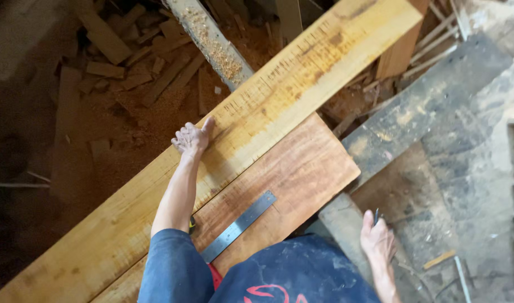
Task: The person measures a long wooden plank with a tape measure and marks it with a pencil using a try square as a guide. The person repeatedly measures and marks multiple points along the plank's length.
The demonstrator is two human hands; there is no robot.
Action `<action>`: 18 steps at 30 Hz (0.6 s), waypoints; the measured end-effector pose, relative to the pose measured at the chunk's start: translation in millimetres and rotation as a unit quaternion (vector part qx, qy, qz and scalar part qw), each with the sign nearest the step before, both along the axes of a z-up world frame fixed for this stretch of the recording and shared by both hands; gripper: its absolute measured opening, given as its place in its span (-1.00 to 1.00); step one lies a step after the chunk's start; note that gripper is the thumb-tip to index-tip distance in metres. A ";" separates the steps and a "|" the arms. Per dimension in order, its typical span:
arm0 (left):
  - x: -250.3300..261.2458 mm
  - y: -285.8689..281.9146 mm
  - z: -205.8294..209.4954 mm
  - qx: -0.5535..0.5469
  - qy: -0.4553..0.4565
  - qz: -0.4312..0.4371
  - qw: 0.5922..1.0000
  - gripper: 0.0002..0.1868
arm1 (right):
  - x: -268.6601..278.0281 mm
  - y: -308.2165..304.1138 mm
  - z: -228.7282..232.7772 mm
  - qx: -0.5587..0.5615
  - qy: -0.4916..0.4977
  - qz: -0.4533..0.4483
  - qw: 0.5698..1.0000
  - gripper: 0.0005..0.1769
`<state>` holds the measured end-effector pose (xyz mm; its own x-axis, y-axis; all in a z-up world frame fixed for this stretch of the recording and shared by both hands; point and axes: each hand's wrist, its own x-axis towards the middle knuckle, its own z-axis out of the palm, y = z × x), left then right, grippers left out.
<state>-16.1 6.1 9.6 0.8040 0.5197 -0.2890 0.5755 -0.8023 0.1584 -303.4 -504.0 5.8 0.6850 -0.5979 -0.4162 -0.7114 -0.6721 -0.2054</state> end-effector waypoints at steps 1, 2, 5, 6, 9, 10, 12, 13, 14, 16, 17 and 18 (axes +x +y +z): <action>-2.4 0.9 1.2 -0.010 0.016 0.010 1.000 0.08 | -3.5 1.8 -2.5 -0.010 -0.008 0.004 1.000 -0.27; -3.8 0.1 0.9 -0.003 0.005 0.008 1.000 0.08 | -8.5 5.2 -5.6 -0.019 -0.016 0.007 1.000 -0.28; -3.6 4.1 0.4 0.006 -0.013 0.014 1.000 0.08 | -6.9 8.6 -19.3 -0.022 -0.003 -0.017 1.000 -0.31; -3.4 4.4 -0.1 -0.001 -0.010 0.018 1.000 0.07 | -6.8 8.9 -24.5 -0.018 0.007 -0.033 0.999 -0.31; -7.6 3.5 -7.6 -0.014 -0.056 0.008 0.998 -0.02 | -8.0 5.5 -41.4 -0.028 -0.023 0.001 0.999 -0.34; -10.9 2.3 -10.4 -0.018 -0.080 0.002 0.997 -0.05 | -7.1 5.8 -46.8 -0.032 -0.061 0.015 0.998 -0.36; -22.6 -2.2 -14.8 0.008 -0.223 -0.036 0.974 -0.07 | -6.1 8.1 -50.2 -0.043 -0.128 0.044 0.990 -0.40; -35.6 -1.8 -16.1 0.021 -0.288 -0.051 0.956 -0.07 | -3.9 13.1 -49.5 -0.085 -0.203 0.076 0.973 -0.43; -49.2 1.0 -15.8 0.018 -0.307 -0.056 0.950 -0.11 | -1.0 20.6 -46.9 -0.125 -0.276 0.108 0.947 -0.44; -95.1 7.7 -15.4 0.010 -0.334 -0.062 0.941 -0.18 | 3.5 38.0 -34.1 -0.127 -0.327 0.126 0.928 -0.49; -123.3 13.5 -12.8 -0.013 -0.301 -0.047 0.952 -0.20 | 6.1 52.2 -27.0 -0.098 -0.351 0.134 0.921 -0.52; -156.2 19.1 -8.5 -0.036 -0.268 -0.031 0.962 -0.22 | 8.9 67.6 -18.6 -0.068 -0.375 0.140 0.914 -0.53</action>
<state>-172.3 25.2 1.1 0.8760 0.4608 0.1422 0.3476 -0.8078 0.4760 -294.5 -436.4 -12.8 0.8814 -0.3667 0.2979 -0.2008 -0.8615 -0.4664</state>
